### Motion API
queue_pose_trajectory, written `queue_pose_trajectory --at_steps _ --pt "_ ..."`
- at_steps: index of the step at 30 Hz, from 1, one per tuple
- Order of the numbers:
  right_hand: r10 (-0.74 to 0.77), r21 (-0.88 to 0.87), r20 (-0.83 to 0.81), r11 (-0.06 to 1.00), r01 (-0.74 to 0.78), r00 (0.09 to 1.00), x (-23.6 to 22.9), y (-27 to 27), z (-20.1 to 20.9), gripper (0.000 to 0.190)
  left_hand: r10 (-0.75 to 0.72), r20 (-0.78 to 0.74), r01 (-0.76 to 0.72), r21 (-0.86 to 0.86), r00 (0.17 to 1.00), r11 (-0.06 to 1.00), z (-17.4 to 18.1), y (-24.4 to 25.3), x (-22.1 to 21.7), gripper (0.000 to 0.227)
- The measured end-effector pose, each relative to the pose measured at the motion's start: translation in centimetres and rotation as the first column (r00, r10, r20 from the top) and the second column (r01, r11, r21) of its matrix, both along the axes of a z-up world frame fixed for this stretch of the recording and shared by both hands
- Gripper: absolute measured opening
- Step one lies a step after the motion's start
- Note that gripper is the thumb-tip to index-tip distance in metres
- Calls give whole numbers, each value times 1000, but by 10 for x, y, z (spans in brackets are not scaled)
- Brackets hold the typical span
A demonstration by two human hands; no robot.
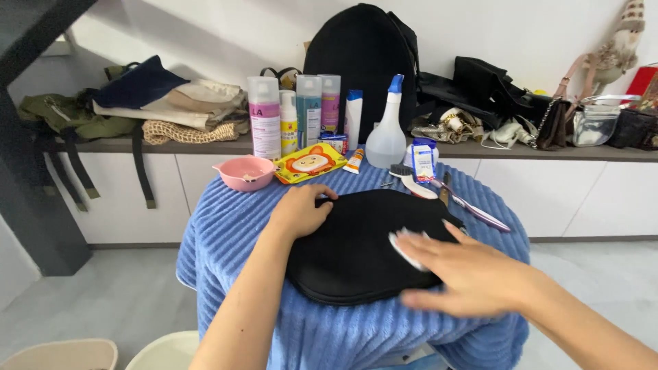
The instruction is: A person sprays a cleaning solution onto a cloth and wipes down a black leather bag on a workshop table.
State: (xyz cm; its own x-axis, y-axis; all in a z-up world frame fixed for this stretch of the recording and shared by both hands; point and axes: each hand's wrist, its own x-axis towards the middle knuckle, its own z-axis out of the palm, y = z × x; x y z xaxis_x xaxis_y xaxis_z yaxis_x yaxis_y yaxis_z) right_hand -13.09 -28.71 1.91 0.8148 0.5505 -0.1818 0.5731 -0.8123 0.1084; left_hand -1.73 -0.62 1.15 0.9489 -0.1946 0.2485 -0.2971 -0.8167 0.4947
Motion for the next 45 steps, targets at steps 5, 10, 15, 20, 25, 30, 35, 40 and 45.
queue_pose_trajectory --at_steps 5,10,15,20,25,30,35,40,45 --pt "38 115 -11 993 -36 999 -2 16 4 99 23 -8 -24 -100 1000 995 1 -1 -10 31" --pt "84 181 -83 981 -68 993 -25 3 19 93 11 -12 -12 -104 1000 995 5 -2 -14 32" --pt "-119 101 -7 988 119 993 20 12 8 77 -2 0 2 -112 1000 994 8 -2 -19 33" --pt "-9 264 -38 964 19 999 3 10 9 69 3 1 -3 -123 1000 992 5 -2 -12 31" --pt "-110 187 -71 975 121 991 3 8 21 56 15 -9 -16 -127 1000 992 3 -2 -13 31" --pt "-340 115 -71 931 346 938 37 20 10 79 5 -13 -6 -116 1000 993 7 -2 -17 32" --pt "-212 157 -145 960 234 967 5 20 27 73 8 10 -6 -123 1000 992 2 -1 -9 31" --pt "-414 -95 -53 908 408 909 34 15 16 85 2 8 -1 -130 1000 992 -1 1 -7 32" --pt "-369 79 -106 922 378 923 47 25 11 93 5 13 -3 -122 1000 993 0 1 -7 32"
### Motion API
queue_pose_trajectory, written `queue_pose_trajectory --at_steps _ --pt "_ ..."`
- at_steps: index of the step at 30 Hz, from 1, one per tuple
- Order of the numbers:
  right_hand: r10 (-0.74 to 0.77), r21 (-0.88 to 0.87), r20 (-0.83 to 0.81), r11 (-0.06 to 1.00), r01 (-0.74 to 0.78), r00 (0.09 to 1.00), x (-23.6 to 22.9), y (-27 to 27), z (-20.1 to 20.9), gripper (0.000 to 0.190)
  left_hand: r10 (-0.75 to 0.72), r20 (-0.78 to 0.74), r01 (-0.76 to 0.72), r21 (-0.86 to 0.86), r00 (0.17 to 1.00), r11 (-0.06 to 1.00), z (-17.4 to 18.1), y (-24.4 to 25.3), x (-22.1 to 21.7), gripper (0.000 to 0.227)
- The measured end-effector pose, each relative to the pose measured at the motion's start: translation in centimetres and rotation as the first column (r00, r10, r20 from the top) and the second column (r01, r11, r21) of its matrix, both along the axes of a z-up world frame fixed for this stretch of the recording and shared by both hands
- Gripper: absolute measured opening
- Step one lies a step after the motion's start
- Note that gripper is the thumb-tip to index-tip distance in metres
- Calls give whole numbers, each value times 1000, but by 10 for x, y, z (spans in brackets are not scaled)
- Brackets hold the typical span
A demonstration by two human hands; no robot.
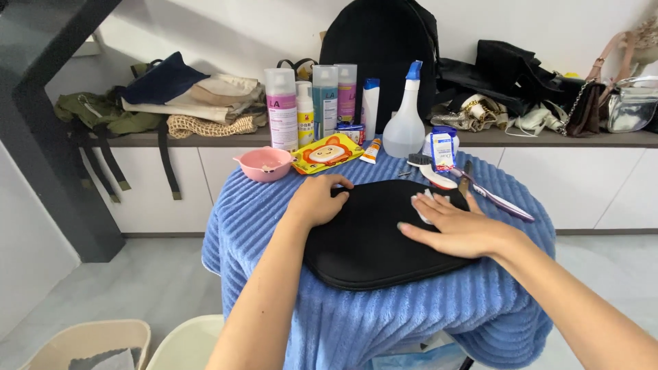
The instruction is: A person sprays a cleaning solution onto a cloth and wipes down a black leather bag on a workshop table.
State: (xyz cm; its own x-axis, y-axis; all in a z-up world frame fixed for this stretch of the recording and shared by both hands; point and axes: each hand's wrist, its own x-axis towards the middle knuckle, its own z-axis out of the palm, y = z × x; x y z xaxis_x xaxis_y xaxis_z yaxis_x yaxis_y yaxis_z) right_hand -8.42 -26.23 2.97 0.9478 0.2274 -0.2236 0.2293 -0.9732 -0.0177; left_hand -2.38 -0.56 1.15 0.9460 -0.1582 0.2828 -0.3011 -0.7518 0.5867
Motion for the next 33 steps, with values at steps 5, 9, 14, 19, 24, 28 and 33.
queue_pose_trajectory --at_steps 5,9,14,19,24,28,33 --pt "70 142 -148 989 -48 987 -17 -15 16 72 -7 -28 9 51 1000 999 5 2 -2 32" --pt "0 -57 -33 998 -2 999 4 -14 10 81 -16 18 16 -1 1000 1000 -4 0 5 30" --pt "89 142 -55 987 -81 995 12 -6 7 88 -14 26 14 3 1000 1000 -2 0 0 31" --pt "177 198 -155 969 -145 972 -2 -26 26 67 -19 16 19 0 1000 1000 1 0 -2 31" --pt "147 126 -29 982 -143 989 29 -9 6 73 -12 11 12 11 1000 1000 1 1 -4 32" --pt "151 186 -4 971 -148 988 13 -9 7 70 -3 13 3 17 1000 1000 0 1 -3 31" --pt "240 159 -134 963 -218 962 -22 -21 31 58 -12 -3 12 3 1000 1000 0 1 -2 31"
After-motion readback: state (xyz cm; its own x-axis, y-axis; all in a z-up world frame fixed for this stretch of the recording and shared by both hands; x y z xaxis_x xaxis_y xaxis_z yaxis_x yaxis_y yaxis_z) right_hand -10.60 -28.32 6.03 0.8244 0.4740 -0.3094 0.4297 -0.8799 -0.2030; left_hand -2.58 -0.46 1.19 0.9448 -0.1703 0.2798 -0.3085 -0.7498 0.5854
